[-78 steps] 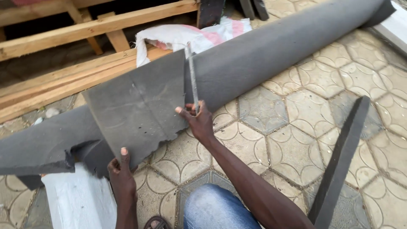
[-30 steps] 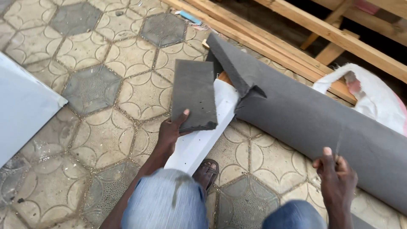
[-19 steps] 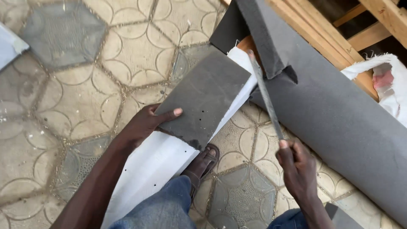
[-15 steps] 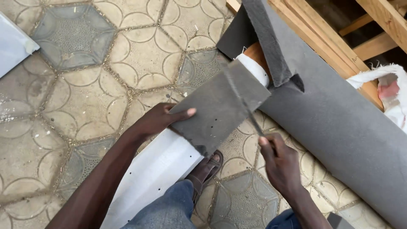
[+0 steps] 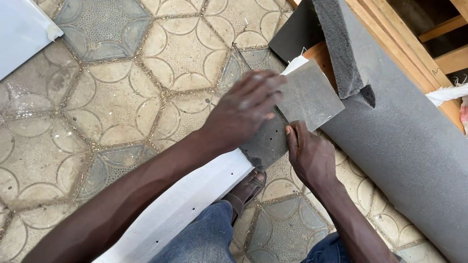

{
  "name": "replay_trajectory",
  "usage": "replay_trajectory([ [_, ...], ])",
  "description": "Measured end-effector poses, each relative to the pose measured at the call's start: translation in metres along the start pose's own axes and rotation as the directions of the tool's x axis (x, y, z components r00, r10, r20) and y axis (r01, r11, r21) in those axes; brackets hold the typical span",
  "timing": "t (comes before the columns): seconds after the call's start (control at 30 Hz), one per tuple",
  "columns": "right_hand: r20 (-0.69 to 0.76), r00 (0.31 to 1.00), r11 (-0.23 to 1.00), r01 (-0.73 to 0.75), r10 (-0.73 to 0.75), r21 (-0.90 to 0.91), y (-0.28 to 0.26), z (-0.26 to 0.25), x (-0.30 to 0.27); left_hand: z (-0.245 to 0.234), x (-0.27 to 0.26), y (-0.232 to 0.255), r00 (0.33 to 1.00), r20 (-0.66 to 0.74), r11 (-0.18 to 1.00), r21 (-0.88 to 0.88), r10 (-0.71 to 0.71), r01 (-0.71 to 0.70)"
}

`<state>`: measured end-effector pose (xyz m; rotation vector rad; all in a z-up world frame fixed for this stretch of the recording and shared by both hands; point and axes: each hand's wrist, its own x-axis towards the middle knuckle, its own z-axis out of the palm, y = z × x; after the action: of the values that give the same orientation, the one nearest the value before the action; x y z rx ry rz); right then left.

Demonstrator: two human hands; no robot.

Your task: Cutting and trimming foam sheets using a handheld blade in a workshop environment.

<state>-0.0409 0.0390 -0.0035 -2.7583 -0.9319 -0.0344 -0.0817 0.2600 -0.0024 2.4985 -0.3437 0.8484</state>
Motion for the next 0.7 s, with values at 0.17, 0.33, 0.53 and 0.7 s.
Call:
replay_trajectory([
  [0.17,0.074,0.997,0.989,0.038,-0.027,-0.146,0.009,-0.003,0.011,0.025,0.024,-0.013,0.830,0.557,0.994,0.066,0.031,-0.082],
  [0.33,0.220,0.975,0.986,0.057,-0.021,-0.156,0.015,0.005,0.044,0.029,0.030,-0.030,0.813,0.581,0.991,0.088,0.031,-0.101],
  [0.53,0.352,0.933,0.970,0.147,-0.071,-0.193,0.029,-0.006,0.017,0.030,0.025,-0.029,0.822,0.570,0.993,0.093,0.008,-0.073],
  [0.7,0.421,0.904,0.982,0.139,-0.075,-0.125,0.079,-0.017,-0.047,0.036,0.032,-0.033,0.765,0.642,0.992,0.123,-0.049,-0.039],
])
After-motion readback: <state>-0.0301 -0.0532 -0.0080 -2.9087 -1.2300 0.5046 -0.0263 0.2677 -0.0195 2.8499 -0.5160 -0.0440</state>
